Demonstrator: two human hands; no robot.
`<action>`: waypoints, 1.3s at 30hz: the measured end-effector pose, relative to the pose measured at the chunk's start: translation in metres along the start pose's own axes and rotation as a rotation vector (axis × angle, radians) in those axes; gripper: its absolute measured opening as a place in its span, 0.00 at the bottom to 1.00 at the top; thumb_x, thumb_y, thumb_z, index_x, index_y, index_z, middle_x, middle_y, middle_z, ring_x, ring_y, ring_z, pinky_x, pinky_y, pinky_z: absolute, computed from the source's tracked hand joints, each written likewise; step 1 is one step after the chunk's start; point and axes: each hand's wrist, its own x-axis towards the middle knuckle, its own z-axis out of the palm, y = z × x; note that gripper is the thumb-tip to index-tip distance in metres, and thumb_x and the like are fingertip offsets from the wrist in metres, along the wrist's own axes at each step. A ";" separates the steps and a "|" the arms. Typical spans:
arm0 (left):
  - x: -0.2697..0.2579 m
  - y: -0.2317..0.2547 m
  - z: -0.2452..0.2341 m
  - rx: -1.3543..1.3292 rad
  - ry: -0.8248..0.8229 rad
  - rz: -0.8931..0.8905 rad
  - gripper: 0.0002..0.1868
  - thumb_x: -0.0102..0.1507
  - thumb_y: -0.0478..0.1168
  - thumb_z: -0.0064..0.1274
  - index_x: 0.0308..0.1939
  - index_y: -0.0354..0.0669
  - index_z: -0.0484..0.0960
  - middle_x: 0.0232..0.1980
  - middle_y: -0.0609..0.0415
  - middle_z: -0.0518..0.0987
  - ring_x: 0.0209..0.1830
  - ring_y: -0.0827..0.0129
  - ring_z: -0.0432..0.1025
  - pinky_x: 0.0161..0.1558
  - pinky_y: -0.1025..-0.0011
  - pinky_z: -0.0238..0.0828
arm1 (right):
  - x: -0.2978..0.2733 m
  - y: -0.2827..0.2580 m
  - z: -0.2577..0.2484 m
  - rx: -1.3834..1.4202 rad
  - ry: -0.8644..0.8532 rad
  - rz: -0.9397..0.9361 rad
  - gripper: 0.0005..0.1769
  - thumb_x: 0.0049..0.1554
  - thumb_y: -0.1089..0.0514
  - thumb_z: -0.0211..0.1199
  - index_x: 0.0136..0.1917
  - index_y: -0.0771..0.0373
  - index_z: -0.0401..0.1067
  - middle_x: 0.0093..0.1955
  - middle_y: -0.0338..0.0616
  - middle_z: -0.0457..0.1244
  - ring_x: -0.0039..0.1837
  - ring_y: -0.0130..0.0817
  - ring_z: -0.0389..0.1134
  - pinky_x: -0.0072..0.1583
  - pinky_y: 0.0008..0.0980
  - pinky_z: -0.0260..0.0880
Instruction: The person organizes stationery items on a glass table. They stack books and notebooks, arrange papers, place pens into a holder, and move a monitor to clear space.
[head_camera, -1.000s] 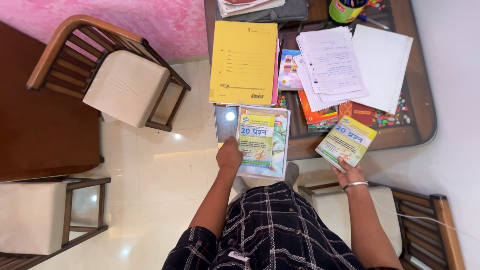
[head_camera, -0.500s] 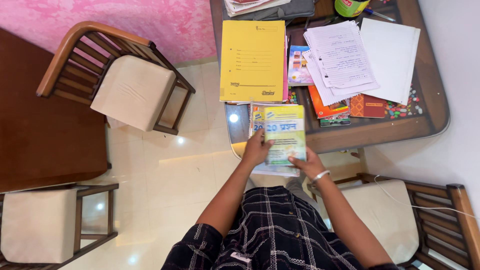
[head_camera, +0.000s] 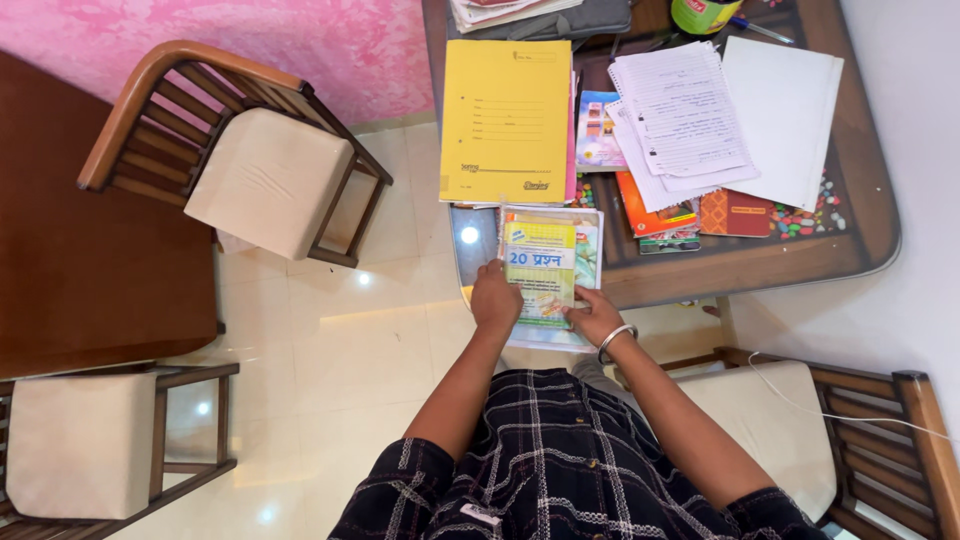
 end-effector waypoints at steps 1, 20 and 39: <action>0.001 0.001 0.003 0.012 -0.005 -0.006 0.28 0.55 0.36 0.64 0.58 0.38 0.73 0.56 0.41 0.74 0.54 0.45 0.74 0.52 0.54 0.73 | 0.001 -0.001 -0.004 0.010 -0.036 -0.006 0.32 0.54 0.61 0.67 0.70 0.65 0.67 0.63 0.49 0.61 0.48 0.38 0.73 0.48 0.32 0.78; 0.079 0.116 0.230 -0.800 -0.423 -0.089 0.28 0.58 0.40 0.61 0.59 0.33 0.70 0.48 0.49 0.81 0.34 0.65 0.77 0.37 0.65 0.77 | 0.047 0.064 -0.173 0.335 0.003 0.043 0.13 0.62 0.63 0.59 0.60 0.64 0.71 0.52 0.42 0.70 0.48 0.27 0.70 0.49 0.28 0.69; 0.025 0.100 0.105 -0.563 -0.934 -0.067 0.16 0.58 0.37 0.64 0.47 0.43 0.76 0.34 0.55 0.81 0.30 0.73 0.76 0.33 0.73 0.76 | 0.039 0.034 -0.189 0.782 0.001 0.064 0.16 0.62 0.59 0.60 0.61 0.69 0.69 0.51 0.45 0.71 0.51 0.33 0.73 0.53 0.34 0.76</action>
